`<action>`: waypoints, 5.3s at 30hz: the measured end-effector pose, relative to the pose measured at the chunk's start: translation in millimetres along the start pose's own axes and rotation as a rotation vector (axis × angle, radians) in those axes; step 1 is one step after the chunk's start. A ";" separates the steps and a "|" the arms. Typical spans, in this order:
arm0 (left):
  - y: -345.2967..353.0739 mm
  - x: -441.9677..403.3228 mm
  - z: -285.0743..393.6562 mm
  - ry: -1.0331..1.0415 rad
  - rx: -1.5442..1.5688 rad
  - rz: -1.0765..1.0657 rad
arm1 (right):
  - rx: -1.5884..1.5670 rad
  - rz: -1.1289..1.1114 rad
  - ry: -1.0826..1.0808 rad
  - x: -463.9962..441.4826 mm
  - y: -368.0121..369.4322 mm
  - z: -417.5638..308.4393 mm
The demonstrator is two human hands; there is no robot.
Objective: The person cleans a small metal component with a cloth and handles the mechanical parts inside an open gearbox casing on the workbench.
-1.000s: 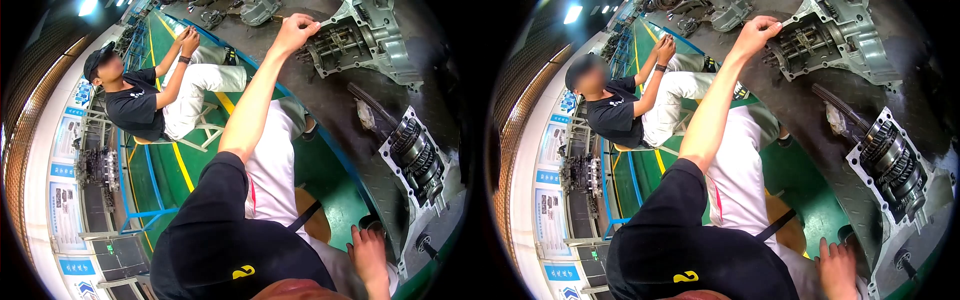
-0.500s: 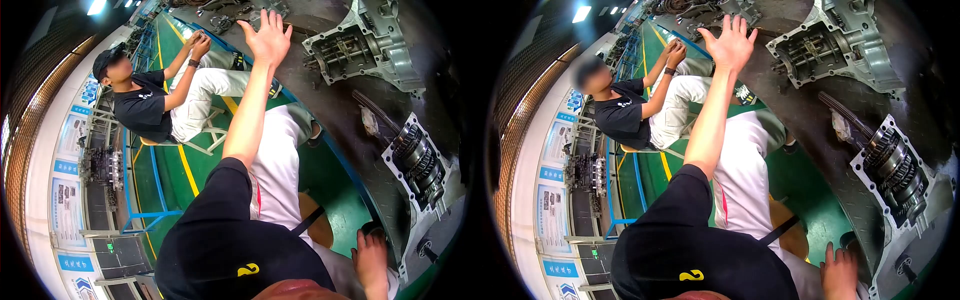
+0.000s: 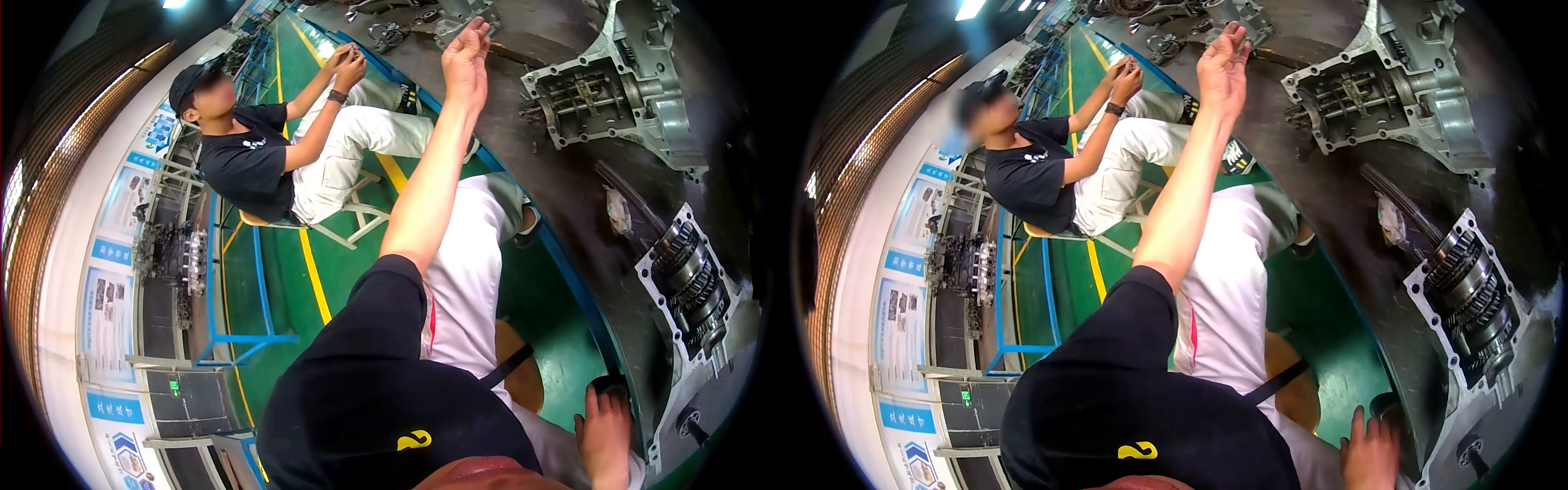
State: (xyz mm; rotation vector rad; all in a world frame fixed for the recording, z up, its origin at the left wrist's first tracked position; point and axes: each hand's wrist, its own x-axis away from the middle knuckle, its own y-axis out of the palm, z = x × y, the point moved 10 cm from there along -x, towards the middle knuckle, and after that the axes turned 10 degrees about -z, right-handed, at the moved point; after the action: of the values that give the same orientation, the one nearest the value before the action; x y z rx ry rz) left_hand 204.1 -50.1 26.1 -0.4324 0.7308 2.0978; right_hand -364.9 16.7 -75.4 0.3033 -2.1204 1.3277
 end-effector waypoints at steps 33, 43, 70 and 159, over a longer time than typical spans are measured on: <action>-25.3 6.8 6.4 0.041 0.364 0.247 | 0.146 -0.101 -0.005 1.7 -5.0 -2.2; -27.9 8.6 17.0 0.044 0.318 0.134 | 0.139 -0.117 -0.013 1.8 -5.6 -2.7; 95.3 7.9 -49.0 -0.253 -0.979 -0.662 | -0.063 -0.046 0.041 3.7 0.2 6.6; 68.7 6.7 -68.1 -0.465 -0.539 -0.396 | -0.025 -0.034 0.035 8.1 -10.7 13.3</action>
State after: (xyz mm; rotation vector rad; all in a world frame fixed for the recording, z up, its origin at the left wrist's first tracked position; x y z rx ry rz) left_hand 147.2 -121.5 -6.3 -0.3215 -0.1900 1.8850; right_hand -371.0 1.0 -66.8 0.3025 -2.0916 1.2772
